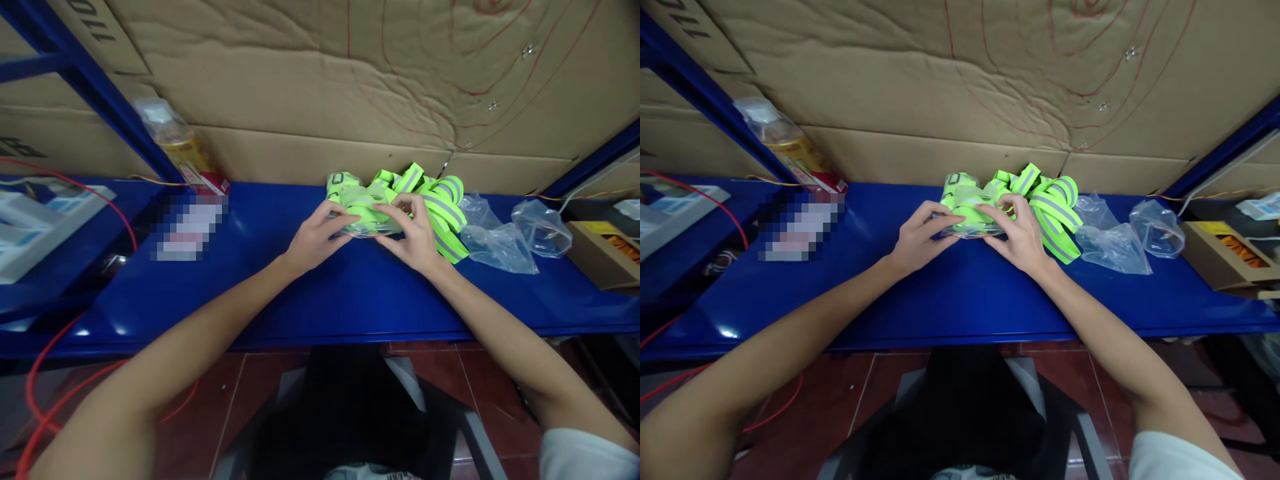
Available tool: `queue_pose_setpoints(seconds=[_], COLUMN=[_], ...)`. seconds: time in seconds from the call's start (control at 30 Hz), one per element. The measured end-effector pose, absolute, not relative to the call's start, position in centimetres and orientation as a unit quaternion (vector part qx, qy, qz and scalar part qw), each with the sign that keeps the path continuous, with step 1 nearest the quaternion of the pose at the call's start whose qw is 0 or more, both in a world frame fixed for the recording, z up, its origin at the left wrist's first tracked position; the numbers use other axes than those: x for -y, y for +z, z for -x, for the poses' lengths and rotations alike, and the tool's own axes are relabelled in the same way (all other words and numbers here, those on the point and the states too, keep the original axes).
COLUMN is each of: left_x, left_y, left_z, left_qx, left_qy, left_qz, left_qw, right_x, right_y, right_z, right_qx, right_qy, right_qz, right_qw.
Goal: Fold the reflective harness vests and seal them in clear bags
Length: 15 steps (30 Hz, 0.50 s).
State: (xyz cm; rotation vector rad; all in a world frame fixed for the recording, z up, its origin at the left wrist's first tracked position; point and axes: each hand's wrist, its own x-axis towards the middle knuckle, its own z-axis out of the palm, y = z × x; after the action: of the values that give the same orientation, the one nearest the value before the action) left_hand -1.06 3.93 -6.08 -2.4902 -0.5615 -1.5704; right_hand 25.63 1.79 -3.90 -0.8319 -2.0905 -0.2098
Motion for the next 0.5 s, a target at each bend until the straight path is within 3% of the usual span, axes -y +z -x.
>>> queue_pose_setpoints(seconds=[0.5], left_x=[-3.5], left_y=[-6.1], left_z=[0.9], left_qx=[0.153], left_qy=[-0.511], left_qz=[0.844], left_qw=[0.052], right_x=[-1.3], right_y=[-4.1], right_z=[-24.7], right_qx=[0.862], right_qy=[-0.127], right_qz=[0.292], right_qw=[0.394])
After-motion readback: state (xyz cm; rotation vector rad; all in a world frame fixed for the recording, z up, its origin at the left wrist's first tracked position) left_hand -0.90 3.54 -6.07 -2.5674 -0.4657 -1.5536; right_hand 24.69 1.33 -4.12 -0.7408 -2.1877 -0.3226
